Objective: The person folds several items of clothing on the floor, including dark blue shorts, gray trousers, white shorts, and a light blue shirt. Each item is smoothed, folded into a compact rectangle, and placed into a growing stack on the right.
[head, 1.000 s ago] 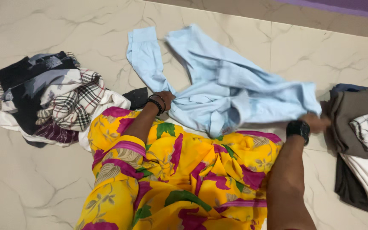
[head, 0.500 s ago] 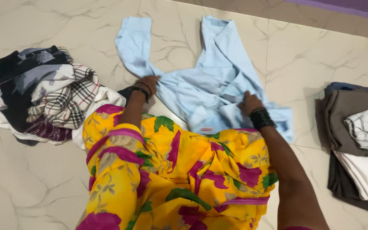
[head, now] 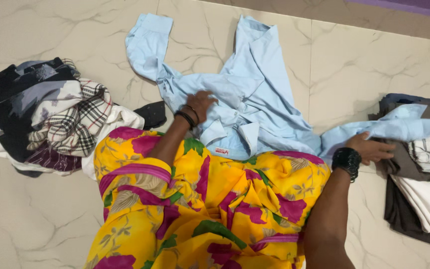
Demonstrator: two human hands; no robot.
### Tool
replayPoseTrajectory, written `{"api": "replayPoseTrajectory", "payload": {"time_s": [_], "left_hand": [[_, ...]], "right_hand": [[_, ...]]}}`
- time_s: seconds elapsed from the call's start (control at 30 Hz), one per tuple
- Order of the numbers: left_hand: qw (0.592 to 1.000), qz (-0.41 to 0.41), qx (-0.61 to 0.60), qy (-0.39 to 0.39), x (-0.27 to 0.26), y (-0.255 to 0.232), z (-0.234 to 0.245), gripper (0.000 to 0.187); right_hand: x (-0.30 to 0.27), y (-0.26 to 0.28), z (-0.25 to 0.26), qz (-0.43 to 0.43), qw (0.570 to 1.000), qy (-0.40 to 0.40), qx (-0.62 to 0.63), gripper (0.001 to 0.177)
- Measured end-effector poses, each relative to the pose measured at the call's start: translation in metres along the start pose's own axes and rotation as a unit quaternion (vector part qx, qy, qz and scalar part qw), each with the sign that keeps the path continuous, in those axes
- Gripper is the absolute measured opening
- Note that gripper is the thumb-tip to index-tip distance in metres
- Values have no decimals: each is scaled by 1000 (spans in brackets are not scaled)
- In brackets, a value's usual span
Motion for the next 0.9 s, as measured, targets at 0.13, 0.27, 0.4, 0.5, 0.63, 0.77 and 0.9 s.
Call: {"api": "replayPoseTrajectory", "payload": {"time_s": [0.13, 0.27, 0.4, 0.5, 0.63, 0.77, 0.9], "left_hand": [[983, 37, -17, 178, 1, -30, -14, 49], [971, 99, -28, 215, -8, -3, -4, 43], [969, 168, -21, 178, -22, 56, -1, 41], [966, 199, -17, 167, -25, 98, 2, 41], [969, 228, -78, 54, -31, 125, 12, 55], [972, 212, -35, 94, -23, 114, 11, 28], [986, 154, -24, 51, -10, 97, 3, 31]], "right_hand": [[-56, 27, -29, 426, 886, 182, -6, 64], [-160, 63, -81, 651, 682, 312, -116, 55], [-193, 62, -95, 584, 680, 323, -302, 46], [-158, 59, -79, 475, 749, 301, -350, 44], [-107, 61, -51, 215, 764, 297, -530, 52], [-90, 50, -36, 327, 830, 90, -443, 48], [-133, 45, -86, 487, 812, 218, -238, 57]]}}
Point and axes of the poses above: each hand's wrist, its own x-axis towards the middle knuckle, its own z-axis out of the back of the hand, y = z × x, the point moved 1 cm from there along x, towards the middle knuckle, and after that the axes turned 10 degrees about -z, right-handed, at the moved point
